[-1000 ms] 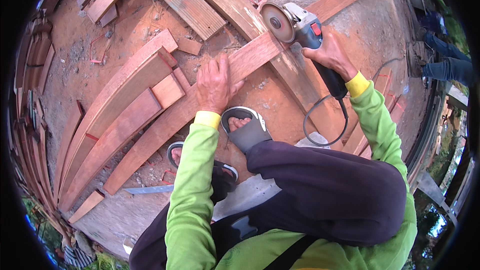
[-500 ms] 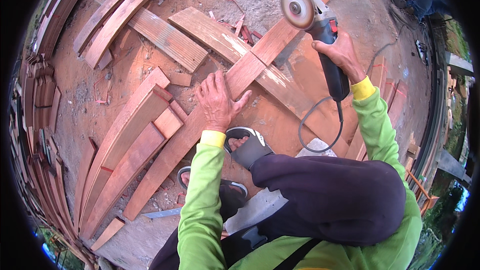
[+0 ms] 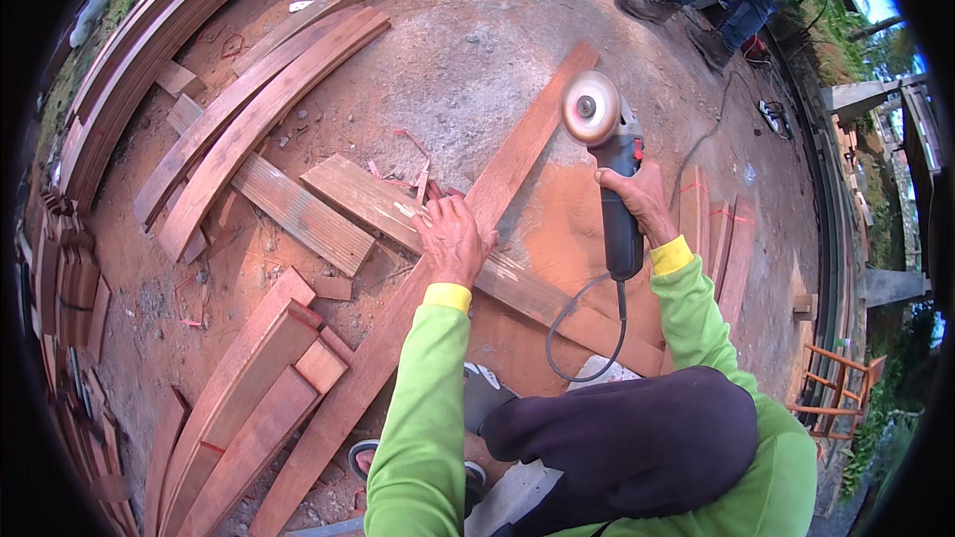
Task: The person walks through a cluttered outdoor workshop, plugs in an angle grinder, and then sits on the ground to cut several wooden planks. The person handles the wood and the tool to perform the cuts.
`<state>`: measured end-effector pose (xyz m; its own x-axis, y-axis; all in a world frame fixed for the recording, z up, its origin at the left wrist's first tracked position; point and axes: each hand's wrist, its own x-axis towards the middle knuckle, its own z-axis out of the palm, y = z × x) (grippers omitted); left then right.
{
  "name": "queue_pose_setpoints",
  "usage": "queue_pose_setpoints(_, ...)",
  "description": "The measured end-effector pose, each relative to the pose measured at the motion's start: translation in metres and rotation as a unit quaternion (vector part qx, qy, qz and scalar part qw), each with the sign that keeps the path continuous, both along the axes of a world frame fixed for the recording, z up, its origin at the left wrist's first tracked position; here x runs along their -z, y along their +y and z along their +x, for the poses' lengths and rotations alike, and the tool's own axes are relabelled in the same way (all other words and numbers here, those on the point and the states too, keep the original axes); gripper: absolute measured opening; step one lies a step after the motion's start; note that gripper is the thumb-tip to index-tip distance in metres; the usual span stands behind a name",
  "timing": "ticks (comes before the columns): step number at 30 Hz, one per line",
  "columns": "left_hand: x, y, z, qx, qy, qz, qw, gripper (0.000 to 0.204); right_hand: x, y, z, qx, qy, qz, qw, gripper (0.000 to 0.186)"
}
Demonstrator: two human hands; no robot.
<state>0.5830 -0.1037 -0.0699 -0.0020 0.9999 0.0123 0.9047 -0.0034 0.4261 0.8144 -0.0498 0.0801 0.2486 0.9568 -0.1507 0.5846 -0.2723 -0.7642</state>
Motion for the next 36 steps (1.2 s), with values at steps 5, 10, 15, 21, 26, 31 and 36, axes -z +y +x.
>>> queue_pose_setpoints(5,-0.009,0.013,-0.008,0.015,0.056,0.044,0.997,0.068,0.008,0.002,0.003,0.009,0.022,0.000,1.000,0.034)
queue_pose_setpoints(10,-0.037,0.016,-0.066,0.029,0.075,0.064,0.995,0.064,0.006,-0.002,0.003,0.023,0.043,0.016,0.999,0.039)
queue_pose_setpoints(15,-0.032,-0.047,-0.143,0.023,0.161,-0.070,0.984,0.065,0.007,-0.012,0.011,0.032,0.030,-0.010,0.999,0.038)
queue_pose_setpoints(21,-0.006,-0.059,-0.159,-0.029,0.162,-0.042,0.985,0.068,0.026,-0.020,-0.001,0.013,0.063,-0.023,0.998,0.031)
queue_pose_setpoints(26,-0.004,-0.056,-0.175,-0.075,0.048,-0.012,0.996,0.061,0.035,-0.020,0.003,0.000,0.093,-0.053,0.994,0.029)
queue_pose_setpoints(31,-0.020,-0.068,-0.234,-0.089,0.067,0.027,0.993,0.061,0.040,-0.022,0.003,-0.007,0.096,-0.044,0.994,0.030)
queue_pose_setpoints(36,-0.026,-0.066,-0.302,-0.144,0.108,0.061,0.982,0.060,0.030,-0.026,-0.008,0.003,0.071,-0.055,0.996,0.032)
